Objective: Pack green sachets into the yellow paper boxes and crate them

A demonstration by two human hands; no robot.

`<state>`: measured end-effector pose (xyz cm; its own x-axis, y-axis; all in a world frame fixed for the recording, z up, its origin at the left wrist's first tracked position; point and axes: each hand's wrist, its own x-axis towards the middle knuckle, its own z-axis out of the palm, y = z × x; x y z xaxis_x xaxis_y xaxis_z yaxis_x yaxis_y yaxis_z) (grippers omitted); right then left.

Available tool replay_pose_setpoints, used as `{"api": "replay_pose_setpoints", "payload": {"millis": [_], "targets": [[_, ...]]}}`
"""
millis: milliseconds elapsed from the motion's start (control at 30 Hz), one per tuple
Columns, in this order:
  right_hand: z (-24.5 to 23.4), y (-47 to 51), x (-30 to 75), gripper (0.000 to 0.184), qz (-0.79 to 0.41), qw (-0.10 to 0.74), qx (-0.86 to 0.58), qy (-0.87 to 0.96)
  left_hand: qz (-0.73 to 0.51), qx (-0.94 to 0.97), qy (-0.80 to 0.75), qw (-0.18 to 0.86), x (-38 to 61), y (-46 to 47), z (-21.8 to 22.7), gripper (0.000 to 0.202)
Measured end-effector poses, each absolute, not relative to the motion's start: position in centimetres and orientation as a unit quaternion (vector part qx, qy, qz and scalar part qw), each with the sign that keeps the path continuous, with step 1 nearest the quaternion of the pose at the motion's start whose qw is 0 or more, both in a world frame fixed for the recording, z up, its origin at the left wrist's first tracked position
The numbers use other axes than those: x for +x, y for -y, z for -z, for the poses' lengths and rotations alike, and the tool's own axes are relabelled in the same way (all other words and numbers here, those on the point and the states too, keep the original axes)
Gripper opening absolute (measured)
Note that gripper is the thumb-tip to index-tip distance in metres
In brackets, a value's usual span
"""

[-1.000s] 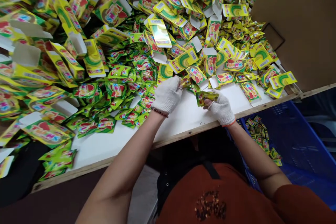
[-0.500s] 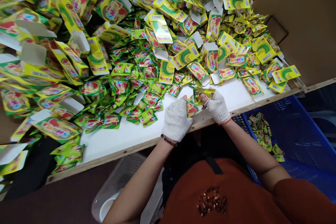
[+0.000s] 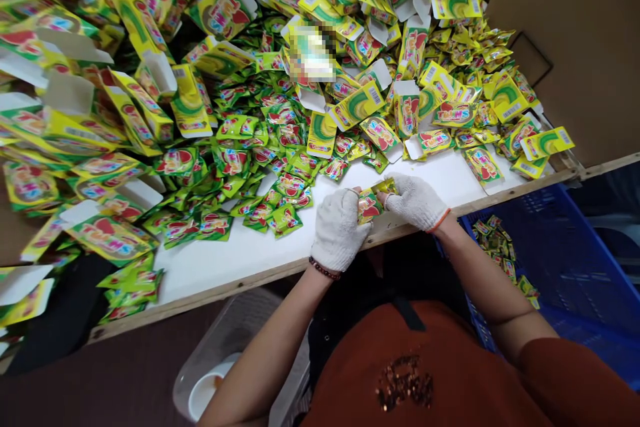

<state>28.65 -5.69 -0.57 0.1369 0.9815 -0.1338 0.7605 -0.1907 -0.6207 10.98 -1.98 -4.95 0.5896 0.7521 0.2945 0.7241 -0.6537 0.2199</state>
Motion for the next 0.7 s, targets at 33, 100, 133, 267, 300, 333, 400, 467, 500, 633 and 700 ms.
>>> {"api": "replay_pose_setpoints", "payload": {"millis": [33,100,133,267,300,333,400,467,500,633,700], "targets": [[0.3,5.7,28.5,0.015,-0.245,0.191,-0.733,0.605,-0.182,0.895,-0.405,0.039,10.9,2.0,4.9,0.050],[0.0,5.8,28.6,0.017,-0.231,0.185,-0.723,0.624,-0.179,0.898,-0.399,0.043,10.9,1.9,4.9,0.050],[-0.1,6.0,28.9,0.017,-0.241,0.194,-0.705,0.638,-0.177,0.897,-0.403,0.044,10.9,1.8,4.9,0.050],[0.1,6.8,30.7,0.020,-0.274,0.228,-0.637,0.683,-0.170,0.898,-0.404,0.044,10.9,1.9,4.6,0.054],[0.2,6.9,31.1,0.020,-0.261,0.232,-0.642,0.682,-0.172,0.901,-0.396,0.044,10.9,2.0,4.5,0.055],[0.3,6.9,31.2,0.020,-0.245,0.234,-0.652,0.679,-0.174,0.904,-0.387,0.043,10.9,2.0,4.5,0.057],[0.6,6.8,31.0,0.019,-0.215,0.234,-0.672,0.669,-0.180,0.909,-0.375,0.038,10.9,2.1,4.5,0.059],[0.9,6.5,30.3,0.019,-0.199,0.236,-0.682,0.664,-0.186,0.906,-0.379,0.035,10.8,2.2,4.6,0.059],[1.0,6.3,29.9,0.019,-0.199,0.239,-0.682,0.663,-0.190,0.902,-0.386,0.036,10.7,2.1,4.7,0.059],[1.3,6.0,29.1,0.022,-0.224,0.250,-0.675,0.657,-0.203,0.894,-0.398,0.041,10.5,2.1,5.1,0.061],[1.3,6.1,29.0,0.022,-0.207,0.249,-0.692,0.645,-0.202,0.897,-0.391,0.038,10.5,2.1,5.1,0.062]]}}
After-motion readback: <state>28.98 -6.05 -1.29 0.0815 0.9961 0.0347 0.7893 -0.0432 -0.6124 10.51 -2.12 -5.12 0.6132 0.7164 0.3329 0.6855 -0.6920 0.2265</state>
